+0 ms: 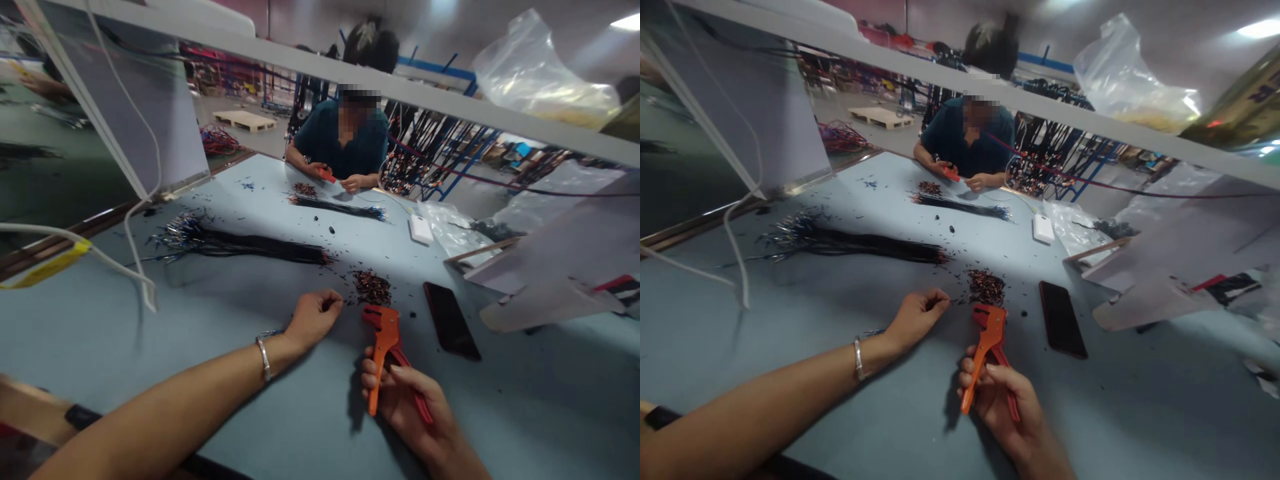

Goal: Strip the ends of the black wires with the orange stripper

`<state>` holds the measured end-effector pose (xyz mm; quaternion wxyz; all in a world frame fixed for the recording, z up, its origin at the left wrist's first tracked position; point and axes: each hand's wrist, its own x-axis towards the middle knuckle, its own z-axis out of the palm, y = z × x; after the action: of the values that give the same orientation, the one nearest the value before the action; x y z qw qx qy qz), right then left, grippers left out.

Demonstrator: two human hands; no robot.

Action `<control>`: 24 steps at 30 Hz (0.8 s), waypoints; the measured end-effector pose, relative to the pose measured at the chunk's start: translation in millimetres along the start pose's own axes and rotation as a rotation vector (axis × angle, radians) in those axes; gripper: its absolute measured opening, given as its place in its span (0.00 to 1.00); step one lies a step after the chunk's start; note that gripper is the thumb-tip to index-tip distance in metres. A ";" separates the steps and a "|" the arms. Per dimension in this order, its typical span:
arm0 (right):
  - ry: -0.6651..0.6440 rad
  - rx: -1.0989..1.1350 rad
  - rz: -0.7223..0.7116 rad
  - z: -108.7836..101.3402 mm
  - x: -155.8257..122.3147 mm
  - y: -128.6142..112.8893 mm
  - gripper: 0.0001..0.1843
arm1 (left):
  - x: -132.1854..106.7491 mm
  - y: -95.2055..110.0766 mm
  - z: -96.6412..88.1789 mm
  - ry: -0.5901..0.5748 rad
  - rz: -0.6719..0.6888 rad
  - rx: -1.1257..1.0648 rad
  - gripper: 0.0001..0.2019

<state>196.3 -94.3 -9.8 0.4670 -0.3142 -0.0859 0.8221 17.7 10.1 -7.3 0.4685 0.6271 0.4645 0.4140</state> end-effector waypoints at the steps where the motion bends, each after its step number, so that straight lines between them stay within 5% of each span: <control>1: -0.007 0.001 -0.004 0.4 0.2 0.2 0.16 | 0.0 -0.2 -0.2 0.000 -0.005 0.001 0.10; 24: -0.037 0.016 -0.029 0.9 0.6 3.9 0.16 | 1.9 -1.8 -0.2 -0.004 -0.002 -0.007 0.12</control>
<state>192.7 -95.8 -11.0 0.4798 -0.2942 -0.0926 0.8214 17.6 12.2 -8.8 0.4723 0.6257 0.4627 0.4138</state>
